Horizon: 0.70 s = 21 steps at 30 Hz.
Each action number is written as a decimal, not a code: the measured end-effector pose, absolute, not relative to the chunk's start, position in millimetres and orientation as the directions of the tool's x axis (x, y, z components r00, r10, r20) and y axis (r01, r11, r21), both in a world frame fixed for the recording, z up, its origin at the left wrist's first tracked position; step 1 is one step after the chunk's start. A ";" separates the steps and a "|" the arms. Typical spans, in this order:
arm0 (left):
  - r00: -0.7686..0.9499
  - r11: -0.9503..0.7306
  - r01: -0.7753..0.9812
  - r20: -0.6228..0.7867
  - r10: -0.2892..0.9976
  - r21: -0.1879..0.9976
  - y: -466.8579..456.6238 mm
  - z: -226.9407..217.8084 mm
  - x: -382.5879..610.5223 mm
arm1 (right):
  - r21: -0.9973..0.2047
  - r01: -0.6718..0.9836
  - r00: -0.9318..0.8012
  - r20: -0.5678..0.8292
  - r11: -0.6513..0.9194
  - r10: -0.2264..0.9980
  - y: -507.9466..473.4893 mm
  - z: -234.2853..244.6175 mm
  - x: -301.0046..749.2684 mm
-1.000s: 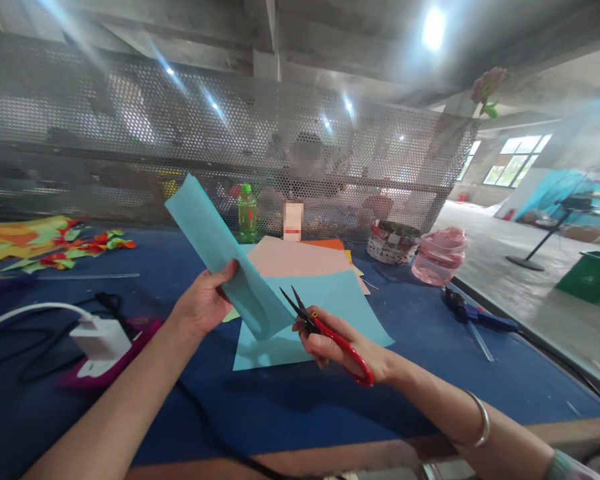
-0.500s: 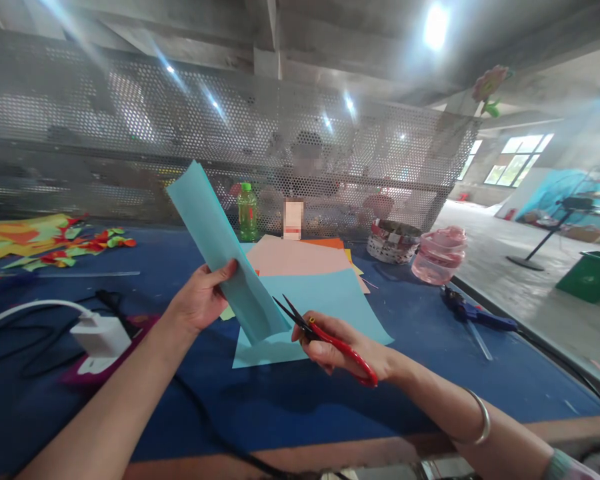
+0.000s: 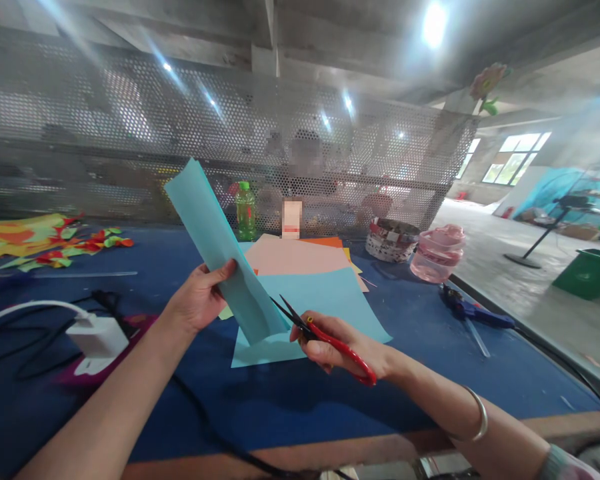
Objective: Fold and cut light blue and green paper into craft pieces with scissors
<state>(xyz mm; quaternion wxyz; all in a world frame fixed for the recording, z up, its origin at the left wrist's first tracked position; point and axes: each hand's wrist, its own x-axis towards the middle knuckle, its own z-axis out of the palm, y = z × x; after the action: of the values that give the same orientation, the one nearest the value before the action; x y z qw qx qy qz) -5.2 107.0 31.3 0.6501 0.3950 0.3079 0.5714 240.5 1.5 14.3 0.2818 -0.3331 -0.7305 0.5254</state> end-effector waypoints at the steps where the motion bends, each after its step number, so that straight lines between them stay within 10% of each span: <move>1: 0.161 0.034 -0.496 0.053 0.986 0.868 107.1 31.4 -5.1 | -0.956 0.185 -0.620 0.065 0.227 0.782 1.6 13.8 240.4; 21: 0.188 0.039 -0.487 0.061 0.980 0.873 106.3 33.5 -8.6 | -0.952 0.210 -0.620 0.048 0.224 0.783 0.7 18.4 239.7</move>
<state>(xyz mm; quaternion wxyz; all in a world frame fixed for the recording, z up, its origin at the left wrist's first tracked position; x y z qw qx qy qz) -8.6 106.3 33.5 0.6540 0.4076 0.3027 0.5608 239.7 0.7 18.4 0.2743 -0.3388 -0.7326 0.5228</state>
